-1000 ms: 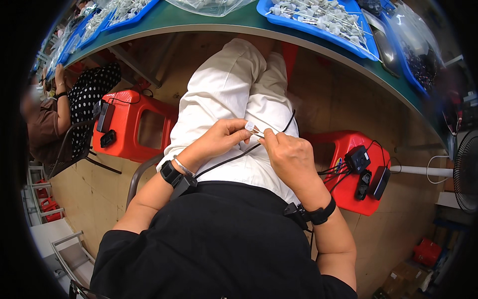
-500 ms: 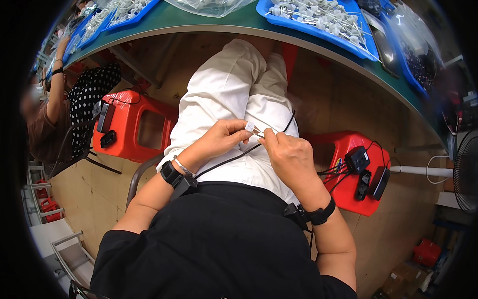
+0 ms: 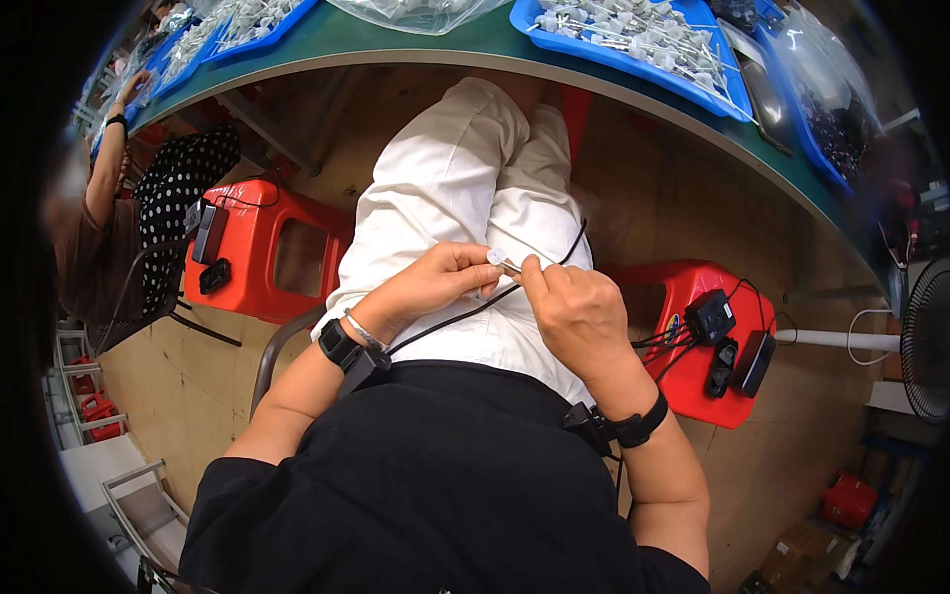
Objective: Assembling small electronic connectors with black wires and white plastic components.
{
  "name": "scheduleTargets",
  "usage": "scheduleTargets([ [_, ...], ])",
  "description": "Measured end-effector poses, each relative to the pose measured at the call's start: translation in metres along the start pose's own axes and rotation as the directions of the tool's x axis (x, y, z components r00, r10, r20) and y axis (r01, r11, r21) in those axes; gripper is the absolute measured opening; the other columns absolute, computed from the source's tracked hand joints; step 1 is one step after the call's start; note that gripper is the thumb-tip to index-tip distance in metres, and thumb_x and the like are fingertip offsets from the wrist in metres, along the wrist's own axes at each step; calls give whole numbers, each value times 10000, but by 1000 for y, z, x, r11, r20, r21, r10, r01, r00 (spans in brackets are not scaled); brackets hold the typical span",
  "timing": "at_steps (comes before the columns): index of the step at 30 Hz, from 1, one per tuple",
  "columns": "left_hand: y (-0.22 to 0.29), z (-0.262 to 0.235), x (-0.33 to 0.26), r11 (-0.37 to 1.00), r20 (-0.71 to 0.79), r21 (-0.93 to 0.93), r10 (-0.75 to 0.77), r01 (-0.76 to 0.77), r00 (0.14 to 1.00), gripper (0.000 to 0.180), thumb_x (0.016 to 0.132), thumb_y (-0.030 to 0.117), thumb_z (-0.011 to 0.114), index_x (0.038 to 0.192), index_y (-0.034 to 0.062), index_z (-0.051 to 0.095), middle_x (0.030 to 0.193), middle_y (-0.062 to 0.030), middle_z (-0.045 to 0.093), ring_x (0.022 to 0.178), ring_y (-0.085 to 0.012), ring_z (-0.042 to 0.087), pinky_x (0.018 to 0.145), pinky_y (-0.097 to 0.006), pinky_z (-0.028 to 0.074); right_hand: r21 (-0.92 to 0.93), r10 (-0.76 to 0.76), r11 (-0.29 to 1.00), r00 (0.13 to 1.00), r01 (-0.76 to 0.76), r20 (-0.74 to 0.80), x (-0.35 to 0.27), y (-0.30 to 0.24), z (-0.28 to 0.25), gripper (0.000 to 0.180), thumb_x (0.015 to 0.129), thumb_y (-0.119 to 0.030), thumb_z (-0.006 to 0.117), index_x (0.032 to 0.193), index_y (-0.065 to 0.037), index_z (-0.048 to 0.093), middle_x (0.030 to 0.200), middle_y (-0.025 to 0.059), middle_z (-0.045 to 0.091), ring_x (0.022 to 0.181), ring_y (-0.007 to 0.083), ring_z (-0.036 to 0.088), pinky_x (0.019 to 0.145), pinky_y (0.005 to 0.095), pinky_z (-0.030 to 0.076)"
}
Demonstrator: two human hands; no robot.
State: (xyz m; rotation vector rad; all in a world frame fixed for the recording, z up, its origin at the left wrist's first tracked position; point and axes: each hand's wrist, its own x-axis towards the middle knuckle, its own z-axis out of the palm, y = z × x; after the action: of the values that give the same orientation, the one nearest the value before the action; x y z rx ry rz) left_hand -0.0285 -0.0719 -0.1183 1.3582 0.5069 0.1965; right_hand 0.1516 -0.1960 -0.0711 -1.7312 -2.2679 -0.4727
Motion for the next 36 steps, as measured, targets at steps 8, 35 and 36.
scheduleTargets([
  [8,1,-2,0,997,-61,62,46,-42,997,175,1000,175,577,939,42,672,762,57,591,679,-24,459,614,-212,375,163,90,983,995,-81,-50,0,0,3,183,890,-203,691,965,-42,647,603,30,533,516,178,574,464,323,435],
  [35,-6,3,5,980,-238,177,127,-86,963,169,965,121,637,1054,-5,704,848,1,682,797,-47,596,692,-213,468,359,304,870,941,-337,146,-2,-9,3,214,942,-190,654,805,-30,617,544,95,582,473,262,600,452,370,442],
  [36,-7,3,5,978,-242,183,139,-95,960,172,964,119,637,1059,-7,705,846,-1,683,799,-49,599,693,-213,470,411,350,814,911,-411,218,-3,-9,4,212,951,-193,649,848,-7,656,552,100,593,483,272,606,467,378,439],
])
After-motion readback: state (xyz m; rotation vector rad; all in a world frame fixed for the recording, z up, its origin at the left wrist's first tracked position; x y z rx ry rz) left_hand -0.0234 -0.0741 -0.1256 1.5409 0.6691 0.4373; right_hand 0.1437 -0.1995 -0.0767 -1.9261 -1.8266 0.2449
